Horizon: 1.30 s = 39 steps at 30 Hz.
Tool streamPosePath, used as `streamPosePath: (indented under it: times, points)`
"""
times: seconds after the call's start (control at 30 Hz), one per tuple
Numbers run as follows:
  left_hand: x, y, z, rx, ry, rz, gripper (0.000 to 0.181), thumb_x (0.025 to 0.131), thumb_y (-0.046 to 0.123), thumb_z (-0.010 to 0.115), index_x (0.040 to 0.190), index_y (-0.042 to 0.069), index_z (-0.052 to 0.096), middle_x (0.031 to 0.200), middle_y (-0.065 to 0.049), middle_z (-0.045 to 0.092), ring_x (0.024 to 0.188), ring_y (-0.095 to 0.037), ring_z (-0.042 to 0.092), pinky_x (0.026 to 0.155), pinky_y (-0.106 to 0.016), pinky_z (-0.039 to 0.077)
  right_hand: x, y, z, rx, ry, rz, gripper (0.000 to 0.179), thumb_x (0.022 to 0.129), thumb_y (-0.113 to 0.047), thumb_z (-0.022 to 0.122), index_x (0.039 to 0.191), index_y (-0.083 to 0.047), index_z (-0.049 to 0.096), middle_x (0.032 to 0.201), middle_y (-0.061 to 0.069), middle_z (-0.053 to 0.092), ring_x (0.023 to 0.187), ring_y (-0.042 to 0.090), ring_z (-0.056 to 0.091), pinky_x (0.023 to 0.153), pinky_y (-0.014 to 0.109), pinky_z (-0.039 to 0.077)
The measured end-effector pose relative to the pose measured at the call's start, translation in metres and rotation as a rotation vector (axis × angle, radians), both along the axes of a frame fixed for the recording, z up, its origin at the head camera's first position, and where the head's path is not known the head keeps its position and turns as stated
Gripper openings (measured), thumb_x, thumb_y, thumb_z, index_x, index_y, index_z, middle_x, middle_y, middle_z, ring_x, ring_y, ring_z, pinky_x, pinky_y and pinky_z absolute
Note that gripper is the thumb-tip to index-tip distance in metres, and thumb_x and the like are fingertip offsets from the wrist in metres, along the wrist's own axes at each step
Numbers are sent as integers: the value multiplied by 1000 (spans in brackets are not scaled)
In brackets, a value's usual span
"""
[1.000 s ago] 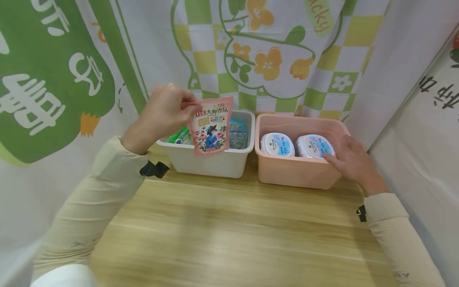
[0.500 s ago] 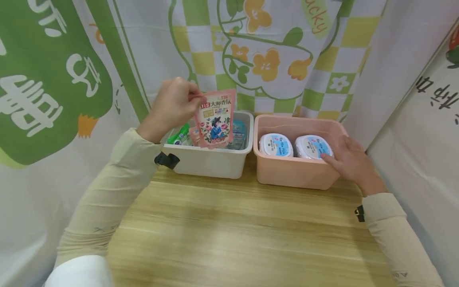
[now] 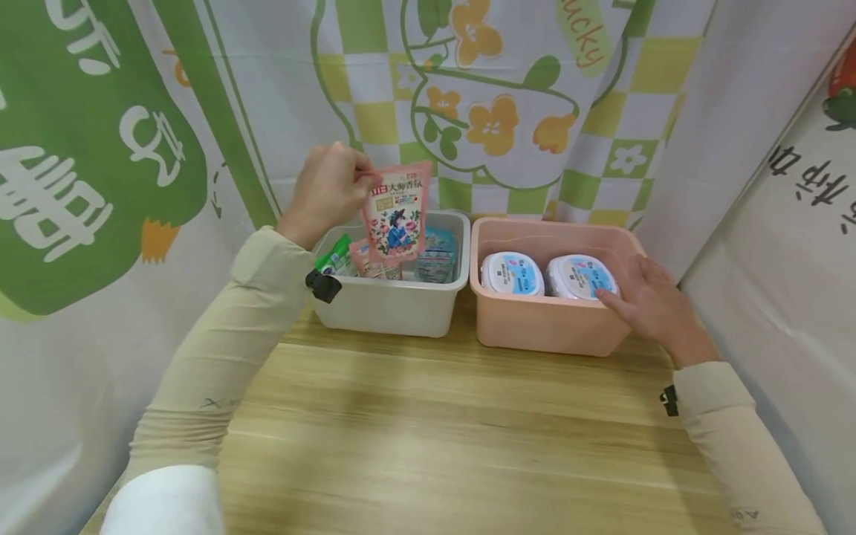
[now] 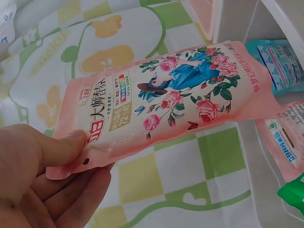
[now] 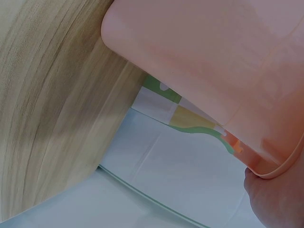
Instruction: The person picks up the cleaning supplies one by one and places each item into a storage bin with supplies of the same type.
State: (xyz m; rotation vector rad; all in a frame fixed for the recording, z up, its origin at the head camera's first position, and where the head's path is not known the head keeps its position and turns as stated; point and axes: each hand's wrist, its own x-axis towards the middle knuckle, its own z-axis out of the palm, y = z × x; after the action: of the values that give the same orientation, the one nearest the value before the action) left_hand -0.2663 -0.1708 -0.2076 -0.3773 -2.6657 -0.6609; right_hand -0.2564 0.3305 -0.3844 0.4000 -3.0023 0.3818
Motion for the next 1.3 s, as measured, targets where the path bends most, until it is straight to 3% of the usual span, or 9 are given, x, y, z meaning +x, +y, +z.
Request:
streamPosePath:
  times: [0.13, 0.33, 0.43, 0.53, 0.67, 0.8, 0.87, 1.1, 1.3]
  points:
    - [-11, 0, -5, 16, -9, 5, 17, 102, 9, 68, 105, -2, 81, 100, -20, 80, 74, -25, 61, 57, -29, 43, 1, 0, 1, 0, 12, 1, 95, 106, -63, 46, 155, 17, 26, 164, 44, 19, 153, 61, 16, 123, 74, 15]
    - [-24, 0, -15, 17, -28, 25, 17, 101, 9, 69, 104, -1, 82, 97, -19, 80, 68, -20, 56, 56, -29, 40, 1, 2, -1, 1, -37, -13, 100, 107, -65, 42, 163, 12, 13, 169, 42, 5, 155, 62, 9, 124, 75, 12]
    - [-29, -1, -23, 25, -33, 31, 17, 101, 9, 69, 102, -1, 82, 95, -19, 80, 67, -20, 54, 56, -29, 39, 0, 2, -2, 8, -27, -11, 101, 107, -64, 42, 163, 14, 12, 168, 43, 8, 155, 62, 10, 124, 74, 12]
    - [-34, 0, -31, 29, -17, 30, 18, 102, 10, 68, 99, -1, 82, 95, -19, 79, 70, -22, 54, 58, -30, 39, -1, 2, -3, 14, 0, 2, 95, 107, -63, 44, 158, 15, 23, 165, 44, 16, 154, 62, 14, 125, 72, 13]
    - [-39, 1, -40, 32, -10, 29, 18, 102, 11, 68, 98, -1, 82, 97, -19, 80, 71, -23, 55, 57, -31, 38, 0, 1, -4, 12, 44, 14, 81, 107, -60, 47, 140, 14, 41, 155, 43, 30, 150, 60, 24, 123, 70, 17]
    - [-43, 1, -47, 49, -59, 41, 16, 102, 11, 68, 101, 1, 82, 101, -17, 81, 68, -20, 56, 56, -28, 38, 1, 0, -4, 8, 92, 23, 66, 107, -58, 50, 118, 7, 46, 132, 36, 43, 139, 58, 36, 118, 70, 24]
    - [-44, 1, -51, 58, -76, 44, 16, 102, 11, 68, 102, 2, 81, 103, -17, 81, 68, -20, 57, 56, -28, 39, 1, 0, -4, 7, 106, 26, 63, 106, -57, 52, 114, 5, 45, 123, 33, 45, 133, 57, 39, 115, 69, 26]
    - [-48, 0, -65, 61, -83, 14, 18, 103, 10, 66, 105, 1, 81, 104, -18, 80, 74, -25, 65, 64, -32, 48, 1, 1, -5, -20, 99, 19, 84, 105, -57, 53, 139, 17, 36, 151, 40, 35, 148, 61, 25, 122, 72, 19]
    - [-52, 0, -78, 74, -88, 26, 18, 103, 11, 66, 103, 3, 81, 100, -16, 80, 73, -24, 64, 60, -32, 48, -2, 2, -7, -19, 114, 29, 79, 106, -56, 53, 133, 16, 39, 146, 40, 38, 147, 61, 28, 121, 72, 20]
